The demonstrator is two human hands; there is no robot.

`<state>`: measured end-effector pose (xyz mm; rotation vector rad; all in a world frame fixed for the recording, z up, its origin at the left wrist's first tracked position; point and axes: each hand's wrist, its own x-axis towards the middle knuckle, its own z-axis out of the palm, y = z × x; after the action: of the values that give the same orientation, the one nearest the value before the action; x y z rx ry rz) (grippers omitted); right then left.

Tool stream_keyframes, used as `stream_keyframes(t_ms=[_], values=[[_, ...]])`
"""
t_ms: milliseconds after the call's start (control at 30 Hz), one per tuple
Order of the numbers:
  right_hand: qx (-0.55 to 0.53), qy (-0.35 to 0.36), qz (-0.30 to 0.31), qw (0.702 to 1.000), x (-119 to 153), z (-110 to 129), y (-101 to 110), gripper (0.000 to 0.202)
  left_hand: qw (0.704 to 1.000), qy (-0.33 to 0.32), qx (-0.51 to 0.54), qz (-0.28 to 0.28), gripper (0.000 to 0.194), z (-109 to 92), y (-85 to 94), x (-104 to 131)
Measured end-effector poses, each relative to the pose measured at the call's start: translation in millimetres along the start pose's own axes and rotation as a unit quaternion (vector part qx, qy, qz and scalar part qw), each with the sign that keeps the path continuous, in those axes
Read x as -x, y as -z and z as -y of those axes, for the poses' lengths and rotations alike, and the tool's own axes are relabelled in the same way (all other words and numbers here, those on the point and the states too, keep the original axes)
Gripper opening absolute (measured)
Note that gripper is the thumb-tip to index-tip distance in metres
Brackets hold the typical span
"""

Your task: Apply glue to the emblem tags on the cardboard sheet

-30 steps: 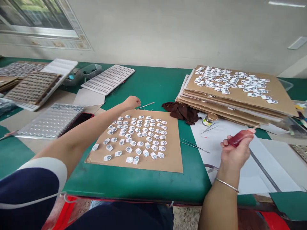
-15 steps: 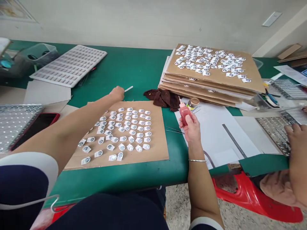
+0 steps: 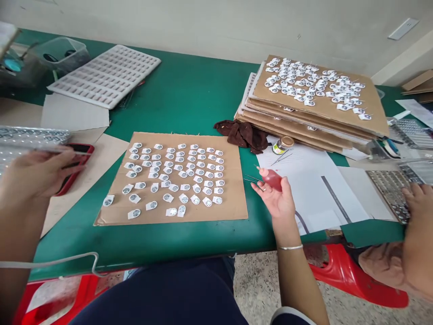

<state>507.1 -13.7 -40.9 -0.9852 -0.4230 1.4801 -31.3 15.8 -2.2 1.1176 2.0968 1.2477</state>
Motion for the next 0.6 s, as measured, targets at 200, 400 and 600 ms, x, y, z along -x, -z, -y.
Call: stream_keyframes(t_ms=[200, 400, 600], values=[[0.055, 0.030, -0.002, 0.998, 24.2, -34.6, -1.5, 0.037, 0.962, 0.138, 0.223, 0.078, 0.036, 47.7, 11.2, 42.1], [0.065, 0.085, 0.017, 0.994, 29.5, -46.7, -8.6, 0.035, 0.952, 0.147, 0.236, 0.127, 0.039, 38.7, -2.6, 56.2], [0.062, 0.090, 0.022, 0.994, 34.3, -50.4, -16.1, 0.034, 0.959, 0.142, 0.207, 0.128, 0.043, 47.4, -3.8, 48.0]])
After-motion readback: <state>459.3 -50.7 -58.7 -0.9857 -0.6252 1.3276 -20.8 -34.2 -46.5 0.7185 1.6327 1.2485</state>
